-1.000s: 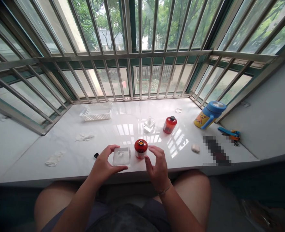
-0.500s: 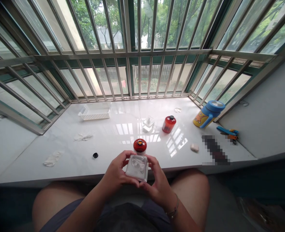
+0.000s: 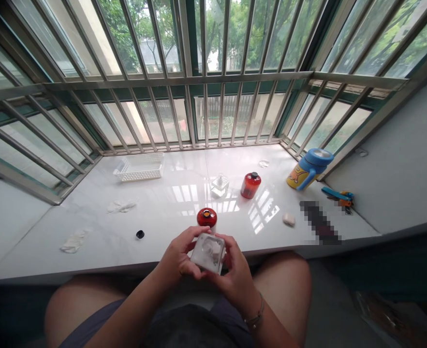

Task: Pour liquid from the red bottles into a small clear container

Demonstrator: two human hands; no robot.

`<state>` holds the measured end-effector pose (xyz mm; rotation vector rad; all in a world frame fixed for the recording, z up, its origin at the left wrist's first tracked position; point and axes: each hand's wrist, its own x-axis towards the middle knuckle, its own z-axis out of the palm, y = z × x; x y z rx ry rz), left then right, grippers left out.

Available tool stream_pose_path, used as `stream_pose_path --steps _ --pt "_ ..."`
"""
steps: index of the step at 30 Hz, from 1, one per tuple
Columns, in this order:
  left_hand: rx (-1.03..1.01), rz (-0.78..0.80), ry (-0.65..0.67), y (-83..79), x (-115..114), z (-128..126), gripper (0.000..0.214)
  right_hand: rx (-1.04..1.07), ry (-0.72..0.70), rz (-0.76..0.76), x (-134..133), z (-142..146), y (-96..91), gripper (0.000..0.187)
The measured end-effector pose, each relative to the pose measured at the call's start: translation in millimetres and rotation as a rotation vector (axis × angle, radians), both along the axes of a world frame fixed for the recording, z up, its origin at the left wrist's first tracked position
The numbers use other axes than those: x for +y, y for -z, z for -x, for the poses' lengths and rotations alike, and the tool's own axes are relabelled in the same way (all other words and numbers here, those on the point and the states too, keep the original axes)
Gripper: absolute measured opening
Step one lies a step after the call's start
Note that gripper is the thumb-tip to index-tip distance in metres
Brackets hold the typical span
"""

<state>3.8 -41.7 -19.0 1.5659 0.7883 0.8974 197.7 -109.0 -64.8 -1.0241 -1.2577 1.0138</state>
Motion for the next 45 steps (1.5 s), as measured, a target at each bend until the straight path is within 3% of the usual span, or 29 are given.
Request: stream_pose_path --steps 2,4,7,9,13,17,20,23,31,34,39,45 --pt "-0.059 -0.051 -0.020 1.9 4 3 0.109 0.025 0.030 -0.005 -2 0 1.5 0.078" --pt "-0.074 -0.099 -0.144 2.7 11 6 0.089 0.047 0.065 0.009 -3 -2 2.0 0.076" --pt "0.036 -0.166 -0.345 3.8 25 10 0.050 0.034 0.092 0.005 -3 -7 2.1 0.073" --pt "0.115 -0.199 -0.346 6.1 37 10 0.042 0.011 0.093 -0.013 -1 -12 2.8 0.072" --pt "0.248 -0.226 -0.228 17.2 58 -3 0.076 0.046 0.138 0.000 2 -19 4.3 0.073" --pt "0.248 -0.122 -0.175 34.9 69 -27 0.102 0.142 0.166 0.070 2 -24 3.1 0.079" --pt "0.205 -0.041 -0.232 46.5 69 -37 0.090 0.144 0.169 0.085 2 -28 2.8 0.082" --pt "0.201 -0.023 -0.253 49.5 64 -27 0.077 0.118 0.204 0.114 3 -32 6.1 0.081" --pt "0.359 -0.246 -0.104 24.2 43 40 0.074 0.004 0.134 0.166 9 -32 25.0 0.078" --pt "0.443 -0.237 -0.090 21.9 36 55 0.081 -0.069 0.107 0.166 12 -27 28.1 0.077" --pt "0.494 -0.130 -0.154 25.5 25 62 0.078 -0.269 0.052 0.114 20 -22 30.5 0.072" --pt "0.498 -0.209 -0.105 25.6 23 61 0.073 -0.441 -0.013 0.065 29 -27 26.7 0.073"
